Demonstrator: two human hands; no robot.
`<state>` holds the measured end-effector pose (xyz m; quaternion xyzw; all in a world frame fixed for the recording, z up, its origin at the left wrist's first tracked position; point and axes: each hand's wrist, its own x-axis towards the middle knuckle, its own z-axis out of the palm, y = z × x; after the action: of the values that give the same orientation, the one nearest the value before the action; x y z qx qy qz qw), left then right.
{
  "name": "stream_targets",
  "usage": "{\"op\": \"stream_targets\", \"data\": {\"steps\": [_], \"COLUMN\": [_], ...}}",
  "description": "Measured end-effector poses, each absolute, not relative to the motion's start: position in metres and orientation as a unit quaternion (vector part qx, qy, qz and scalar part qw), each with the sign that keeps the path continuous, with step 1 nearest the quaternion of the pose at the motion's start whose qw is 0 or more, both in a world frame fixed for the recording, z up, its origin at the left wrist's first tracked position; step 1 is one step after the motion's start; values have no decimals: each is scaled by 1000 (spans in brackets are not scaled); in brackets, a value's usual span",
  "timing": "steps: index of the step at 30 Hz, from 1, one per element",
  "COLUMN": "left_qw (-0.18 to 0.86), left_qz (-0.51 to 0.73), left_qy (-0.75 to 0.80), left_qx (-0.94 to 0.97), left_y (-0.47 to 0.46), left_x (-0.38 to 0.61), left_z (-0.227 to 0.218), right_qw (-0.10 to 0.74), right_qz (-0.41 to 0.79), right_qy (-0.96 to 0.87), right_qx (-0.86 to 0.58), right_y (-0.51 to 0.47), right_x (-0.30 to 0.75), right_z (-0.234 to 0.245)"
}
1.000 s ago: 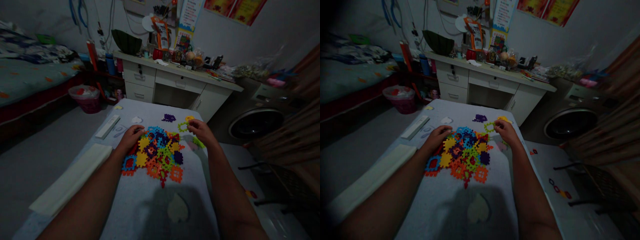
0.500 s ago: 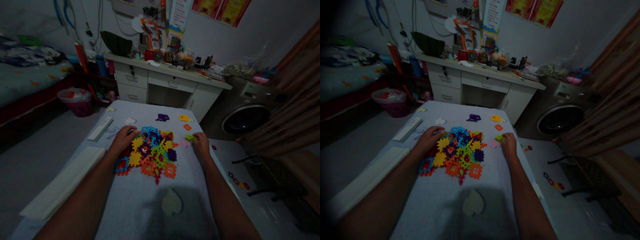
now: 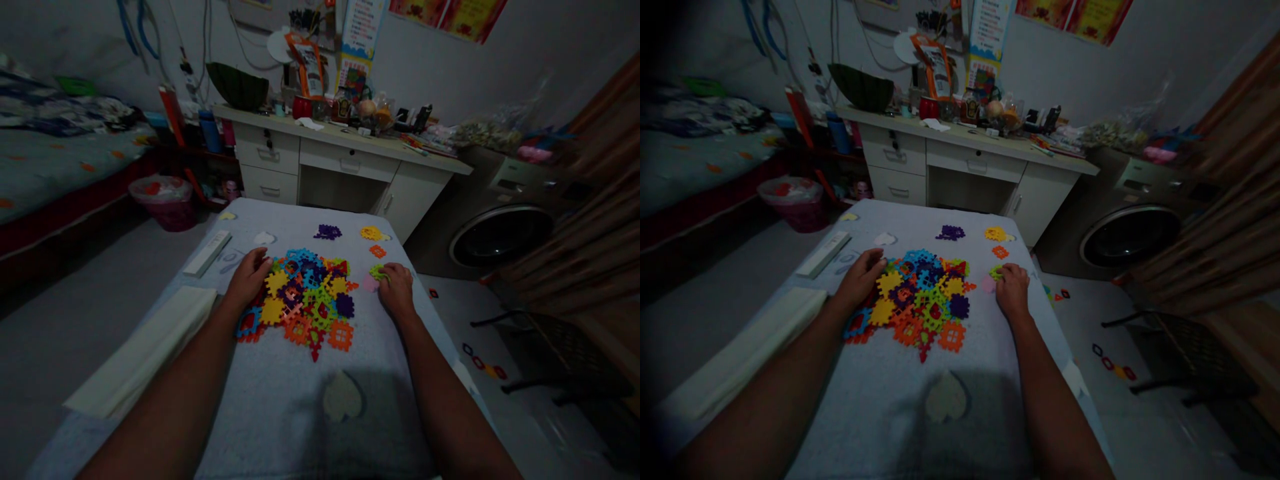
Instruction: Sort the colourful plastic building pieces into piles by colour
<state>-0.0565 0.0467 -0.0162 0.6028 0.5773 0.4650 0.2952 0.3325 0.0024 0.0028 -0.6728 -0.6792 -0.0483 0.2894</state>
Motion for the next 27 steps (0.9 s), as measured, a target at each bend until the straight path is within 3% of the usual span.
{"op": "stream_targets", "data": {"steps": [6,12,21,27], "left_qw": [344,364,405,406], "left_qz": [475,464,464,450], "left_qy": [571,566,554,572], "left_qx": [575,576,560,554], "left_y": [45,44,46,37], "left_x": [-55,-56,-57,-60], "left_z": [-12,-8,-8,5], "right_qw": [327,392,406,376], "right_qz": [96,263,262,138], "right_qy": [-738,-660,-645,-661], "right_qx": [-583,-585,-592,-635], "right_y": [6,27,40,43], "right_x": [291,261,249,260], "right_z": [10,13,-2,-11]}}
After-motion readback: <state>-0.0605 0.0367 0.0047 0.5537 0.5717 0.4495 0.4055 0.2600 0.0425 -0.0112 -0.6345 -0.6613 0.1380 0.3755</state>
